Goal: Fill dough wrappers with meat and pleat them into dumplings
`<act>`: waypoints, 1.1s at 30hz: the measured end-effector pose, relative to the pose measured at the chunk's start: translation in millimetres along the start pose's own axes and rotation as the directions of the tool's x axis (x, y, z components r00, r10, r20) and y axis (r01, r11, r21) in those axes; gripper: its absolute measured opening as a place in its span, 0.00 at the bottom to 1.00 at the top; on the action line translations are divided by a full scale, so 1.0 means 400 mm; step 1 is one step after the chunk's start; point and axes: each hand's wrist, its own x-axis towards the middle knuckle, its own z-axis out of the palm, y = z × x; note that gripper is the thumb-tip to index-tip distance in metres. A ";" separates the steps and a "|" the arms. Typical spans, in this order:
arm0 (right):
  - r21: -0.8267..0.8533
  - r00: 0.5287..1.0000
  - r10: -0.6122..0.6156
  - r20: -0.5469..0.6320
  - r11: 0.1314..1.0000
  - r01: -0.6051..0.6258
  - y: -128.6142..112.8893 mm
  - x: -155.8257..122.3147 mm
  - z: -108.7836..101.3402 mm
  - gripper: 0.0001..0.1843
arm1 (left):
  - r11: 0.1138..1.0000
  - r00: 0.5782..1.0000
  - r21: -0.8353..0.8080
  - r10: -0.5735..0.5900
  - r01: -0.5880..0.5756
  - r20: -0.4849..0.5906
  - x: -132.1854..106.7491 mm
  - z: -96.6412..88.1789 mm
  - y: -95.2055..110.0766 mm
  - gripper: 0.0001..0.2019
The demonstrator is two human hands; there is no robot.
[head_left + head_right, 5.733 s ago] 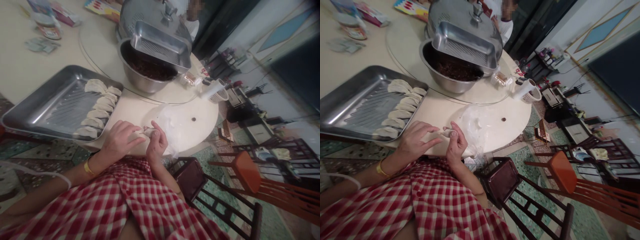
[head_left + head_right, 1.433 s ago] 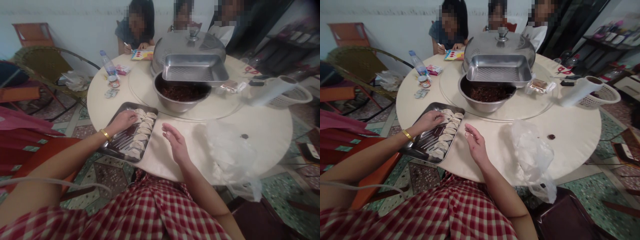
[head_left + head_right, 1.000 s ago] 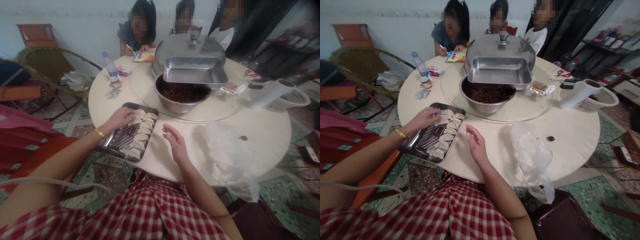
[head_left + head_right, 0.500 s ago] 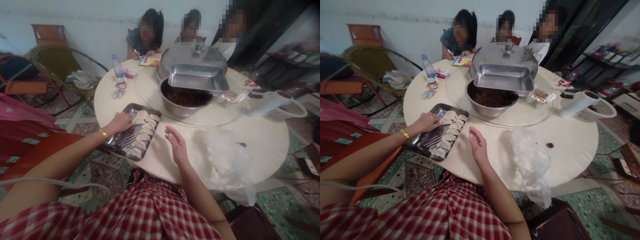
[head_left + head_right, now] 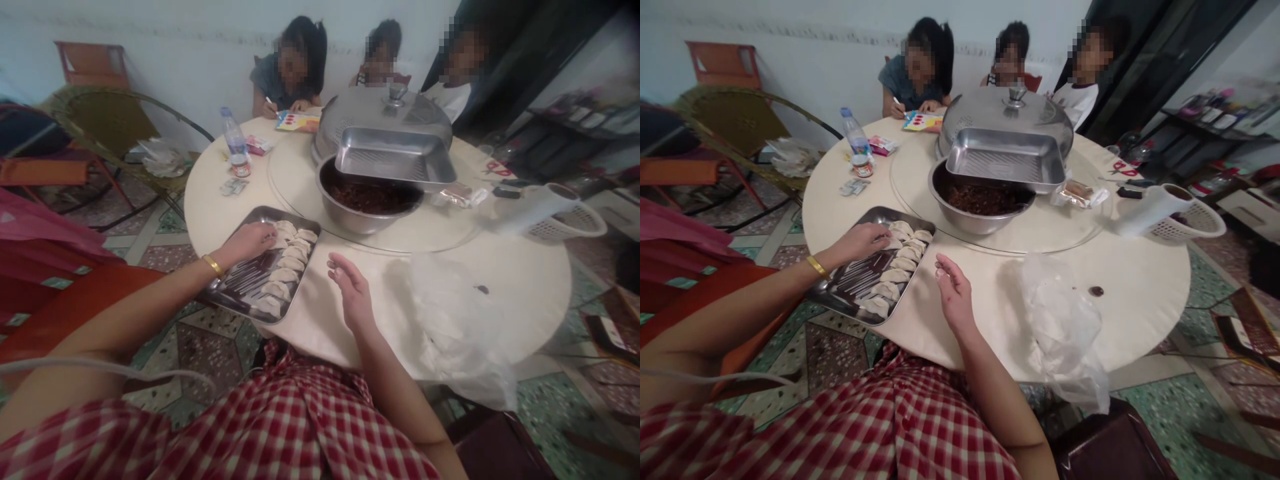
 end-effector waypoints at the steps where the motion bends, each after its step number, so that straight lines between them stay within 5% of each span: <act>1: -0.003 1.000 -0.003 0.001 1.000 0.003 0.000 0.000 0.000 0.21 | 1.000 1.000 -0.005 0.013 -0.013 -0.003 0.000 0.003 -0.001 0.14; 16: -0.001 1.000 -0.009 0.029 1.000 0.009 -0.007 -0.010 -0.001 0.19 | 0.990 0.990 -0.030 0.139 -0.139 -0.001 0.010 0.014 -0.009 0.15; 27: 0.002 1.000 -0.006 0.029 1.000 0.006 -0.003 -0.009 -0.002 0.20 | 1.000 1.000 0.000 0.003 -0.003 0.000 0.028 -0.033 -0.017 0.20; 33: -0.005 1.000 -0.004 0.024 1.000 0.004 -0.003 -0.010 -0.004 0.20 | 0.993 0.995 0.103 -0.058 0.049 0.087 0.073 -0.059 -0.049 0.19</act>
